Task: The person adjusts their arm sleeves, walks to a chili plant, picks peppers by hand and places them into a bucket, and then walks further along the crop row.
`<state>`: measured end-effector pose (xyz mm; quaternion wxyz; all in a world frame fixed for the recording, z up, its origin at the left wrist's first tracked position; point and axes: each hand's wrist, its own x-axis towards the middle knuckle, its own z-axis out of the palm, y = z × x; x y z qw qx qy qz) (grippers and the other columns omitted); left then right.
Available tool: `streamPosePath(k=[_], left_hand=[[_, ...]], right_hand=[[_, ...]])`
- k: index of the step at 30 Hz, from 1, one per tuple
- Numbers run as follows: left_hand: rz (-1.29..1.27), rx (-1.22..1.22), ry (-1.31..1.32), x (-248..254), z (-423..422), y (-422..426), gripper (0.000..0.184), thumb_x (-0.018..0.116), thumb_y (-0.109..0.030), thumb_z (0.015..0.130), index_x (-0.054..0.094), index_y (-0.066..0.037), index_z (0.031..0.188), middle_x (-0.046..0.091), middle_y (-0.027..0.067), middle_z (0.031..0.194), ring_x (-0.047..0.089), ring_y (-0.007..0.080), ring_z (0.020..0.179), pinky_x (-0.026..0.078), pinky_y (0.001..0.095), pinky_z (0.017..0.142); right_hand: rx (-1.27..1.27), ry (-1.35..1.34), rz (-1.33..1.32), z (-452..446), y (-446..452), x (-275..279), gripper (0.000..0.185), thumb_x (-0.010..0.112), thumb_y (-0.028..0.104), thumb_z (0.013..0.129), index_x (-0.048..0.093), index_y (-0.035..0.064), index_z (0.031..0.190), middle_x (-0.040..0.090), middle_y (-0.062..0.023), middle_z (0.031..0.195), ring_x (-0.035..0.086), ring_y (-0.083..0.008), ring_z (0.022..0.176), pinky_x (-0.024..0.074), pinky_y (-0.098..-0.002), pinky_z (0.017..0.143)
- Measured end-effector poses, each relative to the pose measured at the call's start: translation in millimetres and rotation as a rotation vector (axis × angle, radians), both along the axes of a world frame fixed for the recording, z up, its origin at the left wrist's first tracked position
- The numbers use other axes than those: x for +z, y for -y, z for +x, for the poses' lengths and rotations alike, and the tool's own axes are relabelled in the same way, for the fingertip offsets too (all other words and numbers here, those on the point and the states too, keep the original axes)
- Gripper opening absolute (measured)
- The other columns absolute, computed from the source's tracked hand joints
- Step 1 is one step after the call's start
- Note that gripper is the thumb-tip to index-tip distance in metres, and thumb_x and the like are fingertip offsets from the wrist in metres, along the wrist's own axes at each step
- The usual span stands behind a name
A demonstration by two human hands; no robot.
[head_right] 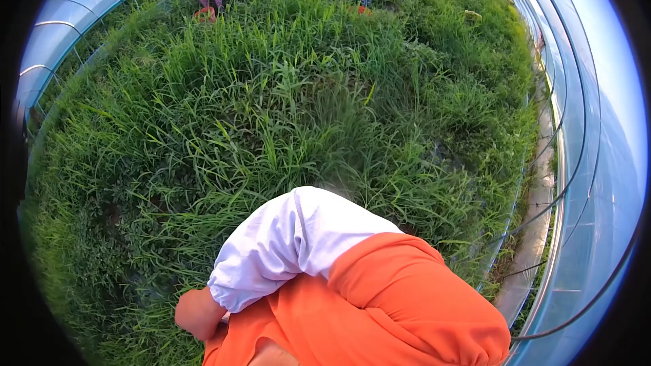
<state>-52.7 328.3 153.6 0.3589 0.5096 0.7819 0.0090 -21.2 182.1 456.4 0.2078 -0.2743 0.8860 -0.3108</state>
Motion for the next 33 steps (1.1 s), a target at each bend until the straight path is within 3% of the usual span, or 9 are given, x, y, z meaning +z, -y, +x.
streamPosePath(k=[4,7,13,16,22,24,26,32,33], left_hand=[[0.028,0.004,0.026,5,1,0,0.022,0.062,-0.02,0.077,0.068,-0.007,0.094,0.067,0.014,0.094,0.063,0.0315,0.091,0.049,0.0393,0.08],[0.042,0.005,0.037,8,2,-3,0.022,0.062,-0.021,0.077,0.068,-0.007,0.094,0.067,0.0139,0.094,0.063,0.0314,0.091,0.049,0.0391,0.08],[0.091,0.008,0.075,15,5,-17,0.022,0.062,-0.021,0.077,0.068,-0.007,0.094,0.067,0.0138,0.093,0.063,0.0312,0.09,0.049,0.0389,0.08],[0.115,0.012,0.101,17,6,-22,0.022,0.062,-0.021,0.077,0.068,-0.007,0.094,0.067,0.0137,0.093,0.063,0.0311,0.09,0.049,0.0387,0.08],[0.184,0.036,0.177,28,9,-30,0.022,0.063,-0.021,0.077,0.068,-0.007,0.093,0.067,0.0136,0.092,0.063,0.0309,0.089,0.049,0.0385,0.079],[0.215,0.051,0.217,30,8,-33,0.022,0.063,-0.021,0.077,0.068,-0.007,0.093,0.067,0.0136,0.092,0.063,0.0308,0.089,0.049,0.0384,0.079],[0.251,0.063,0.248,30,6,-35,0.022,0.063,-0.022,0.077,0.068,-0.007,0.092,0.067,0.0132,0.091,0.063,0.0305,0.087,0.048,0.0381,0.079],[0.437,0.233,0.462,5,-26,-42,0.021,0.061,-0.019,0.076,0.066,-0.002,0.089,0.067,0.0119,0.083,0.064,0.0216,0.074,0.05,0.0346,0.069],[0.383,0.375,0.562,0,-34,-43,0.02,0.061,-0.016,0.077,0.065,-0.001,0.088,0.066,0.0094,0.079,0.062,0.0169,0.067,0.05,0.0312,0.064]], right_hand=[[0.065,-0.187,0.117,5,12,0,0.026,0.072,0.018,0.058,0.072,0.0066,0.081,0.069,-0.0078,0.082,0.066,-0.0254,0.076,0.0515,-0.0372,0.061],[0.213,-0.167,0.216,-1,9,8,0.026,0.074,0.02,0.057,0.073,0.0099,0.081,0.069,-0.004,0.081,0.066,-0.0237,0.075,0.0507,-0.0354,0.059],[0.225,-0.265,0.298,-10,22,-3,0.023,0.074,0.02,0.059,0.073,0.012,0.08,0.065,0.0013,0.075,0.063,-0.0206,0.069,0.0471,-0.0374,0.054],[0.19,-0.136,0.225,-17,27,-10,0.022,0.073,0.019,0.058,0.071,0.0069,0.076,0.066,-0.0025,0.074,0.063,-0.0233,0.066,0.0429,-0.037,0.049],[0.223,-0.071,0.229,-22,35,-19,0.022,0.071,0.016,0.062,0.071,0.0055,0.081,0.067,-0.0049,0.078,0.065,-0.0245,0.072,0.0476,-0.0384,0.056],[0.3,-0.199,0.062,-35,50,-62,0.015,0.071,0.02,0.062,0.067,0.006,0.067,0.063,-0.0073,0.065,0.057,-0.0281,0.055,0.0416,-0.0426,0.045],[0.296,-0.247,-0.051,-34,46,-59,0.016,0.07,0.021,0.063,0.066,0.0058,0.063,0.061,-0.0091,0.06,0.055,-0.03,0.049,0.0404,-0.0445,0.042],[0.286,-0.16,-0.435,-36,40,-37,0.021,0.064,0.02,0.062,0.071,0.0041,0.074,0.065,-0.0122,0.066,0.061,-0.0307,0.062,0.047,-0.041,0.056],[0.25,-0.098,-0.537,-32,37,-31,0.021,0.064,0.02,0.061,0.071,0.0037,0.073,0.065,-0.0123,0.066,0.061,-0.0311,0.062,0.047,-0.0408,0.056]])
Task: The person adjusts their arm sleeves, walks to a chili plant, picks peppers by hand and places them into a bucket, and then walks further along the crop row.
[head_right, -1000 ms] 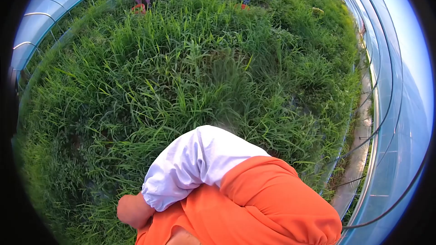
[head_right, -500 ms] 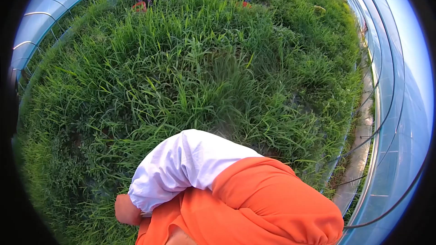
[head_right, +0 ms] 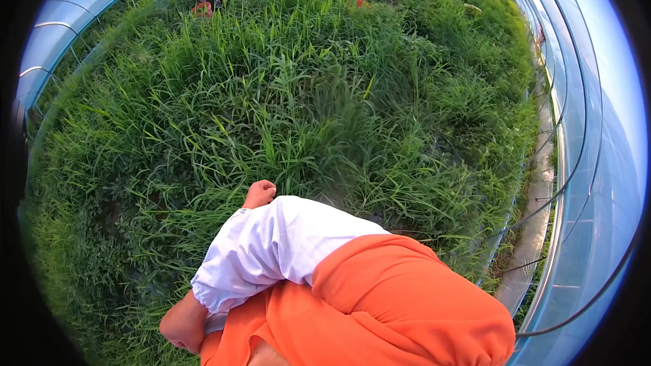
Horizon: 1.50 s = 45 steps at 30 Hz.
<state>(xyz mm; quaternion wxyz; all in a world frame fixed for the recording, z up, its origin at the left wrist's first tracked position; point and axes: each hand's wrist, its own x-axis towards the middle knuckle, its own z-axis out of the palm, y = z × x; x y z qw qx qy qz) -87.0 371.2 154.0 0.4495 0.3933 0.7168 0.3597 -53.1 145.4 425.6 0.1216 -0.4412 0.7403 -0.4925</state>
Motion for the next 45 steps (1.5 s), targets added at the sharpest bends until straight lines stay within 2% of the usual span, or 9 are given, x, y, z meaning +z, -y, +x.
streamPosePath(k=[1,5,10,14,15,17,19,26,45], left_hand=[[-0.021,0.061,0.051,7,-8,2,0.017,0.06,-0.013,0.078,0.065,-0.002,0.089,0.065,0.0063,0.077,0.061,0.0145,0.063,0.049,0.0286,0.056],[-0.011,0.256,0.127,23,-55,10,0.017,0.06,-0.011,0.079,0.064,-0.003,0.094,0.064,0.0042,0.078,0.059,0.012,0.06,0.043,0.0246,0.045],[0.018,0.381,0.106,68,-140,51,0.019,0.058,-0.012,0.083,0.062,-0.006,0.101,0.065,0.0025,0.082,0.06,0.011,0.065,0.047,0.0234,0.052],[0.108,0.692,0.115,113,-239,112,0.019,0.057,-0.013,0.084,0.06,-0.009,0.102,0.063,0.0001,0.08,0.059,0.0094,0.062,0.046,0.0233,0.05],[0.13,0.796,0.109,127,-264,128,0.017,0.056,-0.014,0.085,0.06,-0.011,0.102,0.062,-0.0007,0.079,0.058,0.0097,0.06,0.046,0.0243,0.049],[0.22,1.021,0.07,152,-314,152,0.015,0.055,-0.017,0.088,0.06,-0.013,0.101,0.061,-0.0018,0.078,0.057,0.0095,0.059,0.044,0.0244,0.047],[0.311,1.153,0.021,183,-345,160,0.013,0.057,-0.019,0.087,0.061,-0.014,0.099,0.061,-0.0029,0.077,0.055,0.0086,0.058,0.043,0.0237,0.047],[0.575,0.874,0.208,277,-290,96,0.016,0.059,-0.02,0.089,0.062,-0.012,0.103,0.064,-0.002,0.085,0.061,0.0111,0.073,0.049,0.0268,0.062],[0.409,1.098,0.307,219,-326,121,0.018,0.062,-0.021,0.084,0.064,-0.014,0.101,0.063,-0.0022,0.083,0.059,0.0123,0.071,0.048,0.0298,0.061]], right_hand=[[-0.01,0.08,-0.094,3,-2,6,0.022,0.064,0.02,0.061,0.071,0.0033,0.073,0.065,-0.0123,0.066,0.061,-0.0314,0.062,0.047,-0.0407,0.057],[-0.035,-0.16,0.236,12,0,24,0.019,0.063,0.018,0.064,0.071,0.0053,0.075,0.067,-0.0117,0.073,0.062,-0.0304,0.066,0.0475,-0.0412,0.059],[-0.232,-0.441,0.203,29,-13,19,0.017,0.061,0.016,0.071,0.071,0.005,0.079,0.065,-0.0153,0.084,0.062,-0.0304,0.072,0.0467,-0.0429,0.059],[-0.484,-0.021,-0.495,58,-62,40,0.016,0.058,0.014,0.077,0.066,-0.0002,0.075,0.062,-0.0156,0.078,0.06,-0.0288,0.068,0.0468,-0.0405,0.058],[-0.553,0.279,-0.54,54,-60,20,0.016,0.058,0.013,0.078,0.064,-0.0024,0.08,0.06,-0.0125,0.069,0.06,-0.0256,0.063,0.0463,-0.0371,0.056],[-0.524,1.319,-0.504,55,-85,20,0.015,0.058,0.013,0.081,0.06,-0.0017,0.081,0.057,-0.013,0.071,0.059,-0.0212,0.069,0.0461,-0.0327,0.064],[-0.333,1.554,-0.474,55,-87,15,0.015,0.059,0.013,0.081,0.06,-0.0015,0.081,0.057,-0.0132,0.072,0.059,-0.0217,0.069,0.0462,-0.0331,0.064],[0.119,1.145,-0.328,52,-62,9,0.016,0.06,0.015,0.079,0.061,-0.0007,0.081,0.059,-0.0138,0.072,0.06,-0.0233,0.069,0.0464,-0.0346,0.063],[0.151,0.769,-0.18,50,-60,11,0.02,0.062,0.021,0.075,0.065,0.0015,0.081,0.062,-0.0155,0.075,0.062,-0.0276,0.07,0.0472,-0.0386,0.062]])
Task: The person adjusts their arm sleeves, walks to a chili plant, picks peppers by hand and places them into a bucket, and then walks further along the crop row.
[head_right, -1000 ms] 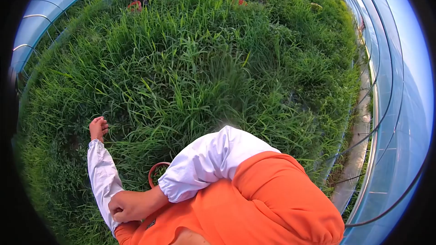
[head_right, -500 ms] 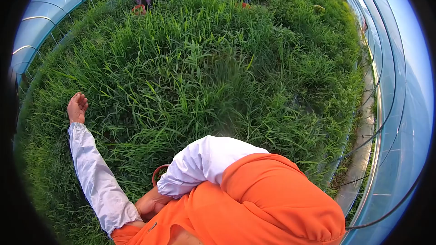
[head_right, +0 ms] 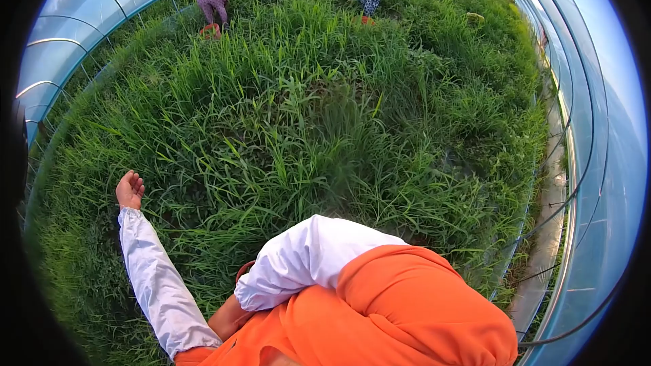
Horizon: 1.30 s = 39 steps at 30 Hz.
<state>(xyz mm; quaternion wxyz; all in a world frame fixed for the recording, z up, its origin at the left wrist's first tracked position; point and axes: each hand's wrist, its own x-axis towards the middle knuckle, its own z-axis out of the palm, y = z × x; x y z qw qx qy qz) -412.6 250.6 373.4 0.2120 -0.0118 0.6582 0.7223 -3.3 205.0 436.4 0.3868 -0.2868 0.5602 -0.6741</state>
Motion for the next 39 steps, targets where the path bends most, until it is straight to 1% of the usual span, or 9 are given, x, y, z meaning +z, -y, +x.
streamPosePath(k=[8,10,15,18,20,22,29,35,39], left_hand=[[-0.035,-0.039,-0.107,21,15,6,0.015,0.062,-0.021,0.083,0.064,-0.014,0.096,0.063,-0.0022,0.08,0.06,0.0122,0.068,0.046,0.0294,0.059],[-0.02,-0.071,-0.146,21,17,16,0.018,0.062,-0.021,0.085,0.063,-0.014,0.101,0.063,-0.0028,0.082,0.059,0.0114,0.07,0.047,0.0279,0.061],[0.108,-0.032,0.084,-73,-33,80,0.025,0.065,-0.028,0.084,0.063,-0.018,0.107,0.061,-0.0043,0.093,0.058,0.0115,0.083,0.047,0.0272,0.069],[0.023,0.207,0.274,-139,-26,117,0.013,0.066,-0.029,0.082,0.063,-0.017,0.084,0.064,-0.0069,0.077,0.059,0.0092,0.068,0.048,0.0246,0.055],[-0.039,0.314,0.383,-180,-28,134,0.014,0.065,-0.03,0.082,0.062,-0.017,0.08,0.063,-0.0069,0.073,0.059,0.0092,0.064,0.048,0.0249,0.053],[0.032,0.29,0.402,-194,-7,131,0.014,0.065,-0.029,0.081,0.06,-0.017,0.077,0.062,-0.0073,0.068,0.058,0.0093,0.059,0.047,0.0248,0.051],[0.062,0.238,0.441,-214,20,126,0.015,0.065,-0.029,0.081,0.061,-0.015,0.086,0.063,-0.0074,0.083,0.059,0.0107,0.072,0.049,0.0268,0.06],[0.038,0.212,0.458,-224,18,119,0.015,0.064,-0.029,0.082,0.061,-0.016,0.087,0.062,-0.0078,0.082,0.058,0.0108,0.071,0.048,0.0265,0.059],[-0.017,0.145,0.434,-223,19,115,0.016,0.064,-0.029,0.083,0.062,-0.016,0.091,0.061,-0.007,0.084,0.058,0.0112,0.076,0.047,0.0274,0.061]], right_hand=[[-0.07,-0.28,0.07,4,8,-2,0.022,0.064,0.023,0.074,0.067,0.0024,0.081,0.063,-0.0162,0.075,0.063,-0.0294,0.07,0.0475,-0.0402,0.062],[-0.123,-0.372,0.114,7,8,-2,0.023,0.064,0.024,0.074,0.067,0.0026,0.081,0.064,-0.0164,0.076,0.063,-0.0298,0.07,0.0475,-0.0407,0.062],[-0.276,-0.577,0.307,7,0,-8,0.024,0.065,0.025,0.073,0.068,0.0032,0.081,0.065,-0.0169,0.076,0.063,-0.031,0.07,0.0477,-0.0417,0.062],[-0.346,-0.641,0.393,17,-6,-8,0.024,0.065,0.026,0.072,0.069,0.0035,0.081,0.065,-0.0171,0.077,0.064,-0.0316,0.07,0.0479,-0.0423,0.062],[-0.382,-0.67,0.442,22,-11,-7,0.025,0.065,0.026,0.072,0.069,0.0037,0.081,0.065,-0.0173,0.077,0.064,-0.0321,0.071,0.0479,-0.0428,0.062],[-0.414,-0.693,0.482,26,-15,-3,0.025,0.066,0.027,0.071,0.07,0.004,0.081,0.066,-0.0175,0.077,0.064,-0.0325,0.071,0.048,-0.0432,0.061],[-0.526,-0.753,0.553,15,-12,-16,0.027,0.067,0.028,0.068,0.071,0.0048,0.082,0.066,-0.0195,0.077,0.064,-0.0352,0.071,0.0476,-0.0447,0.061],[-0.488,-0.694,0.419,6,-11,-27,0.015,0.067,0.02,0.072,0.064,0.0051,0.073,0.058,-0.0099,0.067,0.054,-0.0239,0.061,0.041,-0.0376,0.056],[-0.371,-0.487,0.184,2,-17,-22,0.012,0.066,0.015,0.074,0.059,0.0061,0.068,0.053,-0.0041,0.063,0.047,-0.0172,0.057,0.0367,-0.0335,0.053]])
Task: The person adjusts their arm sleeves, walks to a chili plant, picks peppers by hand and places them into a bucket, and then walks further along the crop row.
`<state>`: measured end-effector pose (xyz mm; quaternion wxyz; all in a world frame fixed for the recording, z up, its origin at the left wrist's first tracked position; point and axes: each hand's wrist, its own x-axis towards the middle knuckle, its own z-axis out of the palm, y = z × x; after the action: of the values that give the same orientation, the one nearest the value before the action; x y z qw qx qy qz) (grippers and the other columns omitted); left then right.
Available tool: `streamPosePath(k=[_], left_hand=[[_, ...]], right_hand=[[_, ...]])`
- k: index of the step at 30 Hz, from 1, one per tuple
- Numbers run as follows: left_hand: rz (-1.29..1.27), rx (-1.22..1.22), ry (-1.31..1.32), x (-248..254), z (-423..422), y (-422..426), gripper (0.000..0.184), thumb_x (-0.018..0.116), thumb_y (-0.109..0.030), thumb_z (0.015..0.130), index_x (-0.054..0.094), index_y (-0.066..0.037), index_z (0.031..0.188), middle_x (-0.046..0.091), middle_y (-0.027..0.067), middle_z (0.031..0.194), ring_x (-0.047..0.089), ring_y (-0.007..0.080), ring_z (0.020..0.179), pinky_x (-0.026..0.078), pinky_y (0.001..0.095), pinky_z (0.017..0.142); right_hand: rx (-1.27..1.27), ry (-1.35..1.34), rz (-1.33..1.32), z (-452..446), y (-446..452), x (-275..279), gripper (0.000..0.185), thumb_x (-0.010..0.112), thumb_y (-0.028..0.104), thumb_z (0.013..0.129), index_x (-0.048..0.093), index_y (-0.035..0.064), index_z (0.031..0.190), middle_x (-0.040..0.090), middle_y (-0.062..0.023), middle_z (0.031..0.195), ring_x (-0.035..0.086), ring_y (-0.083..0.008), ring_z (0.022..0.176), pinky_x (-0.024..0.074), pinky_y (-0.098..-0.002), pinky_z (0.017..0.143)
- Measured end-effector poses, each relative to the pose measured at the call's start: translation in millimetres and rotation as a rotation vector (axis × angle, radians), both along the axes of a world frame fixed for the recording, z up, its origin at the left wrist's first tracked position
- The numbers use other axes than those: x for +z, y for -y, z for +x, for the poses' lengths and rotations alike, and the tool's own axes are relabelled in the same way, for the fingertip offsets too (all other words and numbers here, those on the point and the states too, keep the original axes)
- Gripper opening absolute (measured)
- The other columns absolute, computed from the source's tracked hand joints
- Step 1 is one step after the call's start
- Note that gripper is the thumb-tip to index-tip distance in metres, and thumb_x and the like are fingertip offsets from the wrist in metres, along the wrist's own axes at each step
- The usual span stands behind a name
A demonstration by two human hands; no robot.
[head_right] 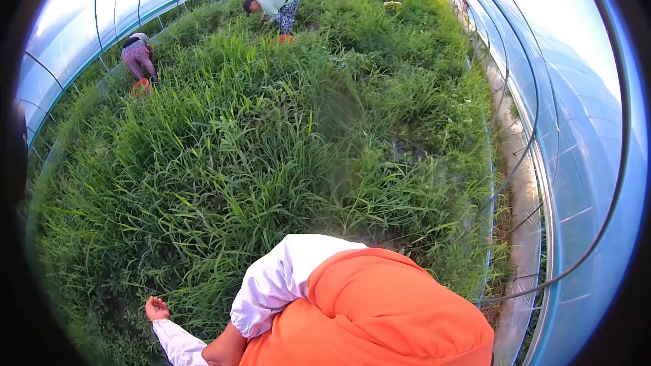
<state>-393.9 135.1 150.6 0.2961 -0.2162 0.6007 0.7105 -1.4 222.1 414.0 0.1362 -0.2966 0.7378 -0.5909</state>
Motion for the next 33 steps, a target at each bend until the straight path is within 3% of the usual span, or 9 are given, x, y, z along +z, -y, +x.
streamPosePath(k=[5,9,13,14,16,20,22,25,33], left_hand=[[-0.006,-0.059,0.038,2,16,-15,0.012,0.064,-0.027,0.084,0.062,-0.017,0.088,0.06,-0.0065,0.079,0.056,0.0115,0.069,0.047,0.0284,0.06],[0.011,-0.197,-0.03,10,44,-43,0.012,0.066,-0.024,0.082,0.059,-0.014,0.084,0.06,-0.0031,0.079,0.056,0.0138,0.071,0.045,0.0291,0.061],[0.107,-0.25,-0.059,30,94,-72,0.014,0.062,-0.02,0.085,0.061,-0.012,0.096,0.061,-0.0012,0.08,0.057,0.0144,0.071,0.047,0.0293,0.061],[0.123,-0.336,-0.117,40,117,-77,0.014,0.06,-0.018,0.086,0.061,-0.011,0.098,0.061,-0.0005,0.08,0.058,0.0145,0.07,0.047,0.0288,0.059],[0.127,-0.479,-0.166,49,167,-76,0.013,0.057,-0.015,0.088,0.06,-0.01,0.1,0.061,0.0009,0.079,0.059,0.0149,0.068,0.048,0.0282,0.057],[0.107,-0.615,0.079,2,267,-34,0.011,0.056,-0.013,0.089,0.058,-0.008,0.099,0.063,0.0049,0.08,0.062,0.0175,0.067,0.052,0.0307,0.057],[-0.004,-0.615,0.225,-39,310,8,0.011,0.054,-0.012,0.089,0.057,-0.007,0.098,0.063,0.0056,0.079,0.061,0.0191,0.065,0.052,0.0323,0.056],[-0.212,-0.499,0.372,-85,352,60,0.011,0.055,-0.012,0.087,0.057,-0.006,0.097,0.061,0.0069,0.078,0.06,0.0202,0.065,0.051,0.034,0.057],[-0.278,-0.339,0.38,-106,351,79,0.014,0.057,-0.013,0.086,0.056,-0.007,0.098,0.06,0.0072,0.077,0.059,0.0211,0.064,0.05,0.0362,0.057]], right_hand=[[0.265,0.448,-0.427,4,-20,7,0.019,0.065,0.009,0.077,0.054,0.0073,0.062,0.046,0.0032,0.058,0.038,-0.0088,0.052,0.0313,-0.0284,0.049],[0.341,0.463,-0.411,8,-26,3,0.023,0.064,0.006,0.078,0.051,0.0073,0.059,0.043,0.0056,0.055,0.035,-0.0059,0.05,0.0292,-0.0268,0.048],[0.484,0.514,-0.387,8,-19,-4,0.024,0.068,0.026,0.086,0.072,0.0038,0.096,0.068,-0.004,0.08,0.055,-0.0045,0.069,0.0443,-0.0248,0.065],[0.342,0.186,-0.166,7,-31,-10,0.018,0.064,0.015,0.08,0.066,-0.0024,0.084,0.067,-0.0077,0.074,0.06,-0.014,0.062,0.0464,-0.0296,0.057],[0.134,0.016,-0.262,15,-64,-23,0.017,0.063,0.015,0.08,0.068,-0.0011,0.085,0.067,-0.0057,0.073,0.06,-0.0122,0.064,0.046,-0.0292,0.057],[-0.716,0.308,0.322,78,-184,-58,0.019,0.057,0.019,0.081,0.066,0.0046,0.087,0.067,-0.0085,0.08,0.063,-0.0197,0.073,0.0484,-0.0344,0.066],[-1.09,0.469,0.321,135,-220,-112,0.02,0.058,0.02,0.08,0.066,0.0052,0.091,0.067,-0.0099,0.084,0.064,-0.0235,0.077,0.0494,-0.036,0.07],[-1.282,0.623,0.502,208,-230,-143,0.027,0.062,0.013,0.074,0.066,0.0028,0.099,0.068,-0.0135,0.088,0.065,-0.0261,0.084,0.0501,-0.0365,0.075],[-1.296,0.866,0.172,212,-197,-193,0.041,0.06,-0.002,0.071,0.065,0.0043,0.112,0.068,-0.0117,0.097,0.064,-0.0209,0.089,0.0496,-0.0321,0.078]])
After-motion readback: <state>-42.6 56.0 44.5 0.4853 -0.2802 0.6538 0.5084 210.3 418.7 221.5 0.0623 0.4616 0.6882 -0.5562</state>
